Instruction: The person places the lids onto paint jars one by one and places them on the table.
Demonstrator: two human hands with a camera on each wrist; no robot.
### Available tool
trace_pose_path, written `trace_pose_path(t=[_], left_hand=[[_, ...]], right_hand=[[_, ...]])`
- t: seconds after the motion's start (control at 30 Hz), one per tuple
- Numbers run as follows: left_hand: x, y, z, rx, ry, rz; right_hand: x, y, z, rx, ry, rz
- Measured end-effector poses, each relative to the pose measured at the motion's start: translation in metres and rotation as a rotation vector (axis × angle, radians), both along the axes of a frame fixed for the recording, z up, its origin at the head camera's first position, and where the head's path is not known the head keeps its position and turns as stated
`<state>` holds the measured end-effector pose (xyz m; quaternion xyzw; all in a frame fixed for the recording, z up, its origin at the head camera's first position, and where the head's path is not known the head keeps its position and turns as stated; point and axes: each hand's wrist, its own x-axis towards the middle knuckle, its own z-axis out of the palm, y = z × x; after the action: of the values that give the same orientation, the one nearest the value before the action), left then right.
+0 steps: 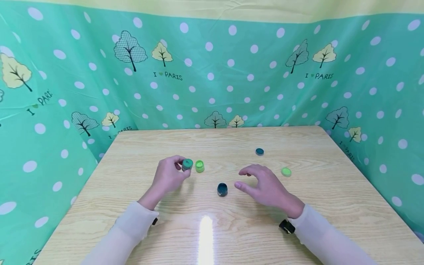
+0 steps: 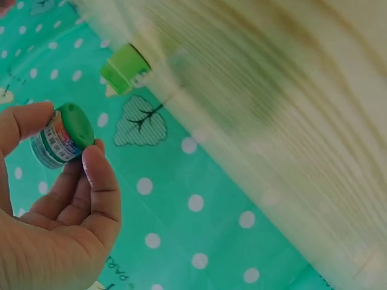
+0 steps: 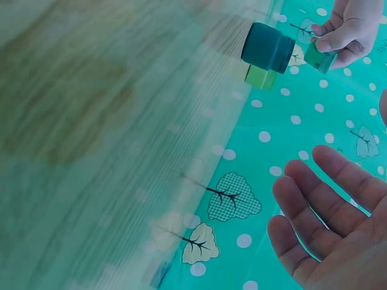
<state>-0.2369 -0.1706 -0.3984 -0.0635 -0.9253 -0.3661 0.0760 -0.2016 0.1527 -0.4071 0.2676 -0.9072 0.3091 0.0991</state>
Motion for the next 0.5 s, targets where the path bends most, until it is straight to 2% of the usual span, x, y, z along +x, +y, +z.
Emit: trace_pose_path(t=[0.33,0.5], left_hand=[[-0.020,-0.017,0.001,-0.029,-0.071,0.045],[-0.027,-0.023,0.002,-0.035,-0.099,0.040]], right_hand=[[0.000,0.004,-0.001,0.007,0.005,-0.011],[0.000,0.005,-0.002,0.005,0.015,-0.005]])
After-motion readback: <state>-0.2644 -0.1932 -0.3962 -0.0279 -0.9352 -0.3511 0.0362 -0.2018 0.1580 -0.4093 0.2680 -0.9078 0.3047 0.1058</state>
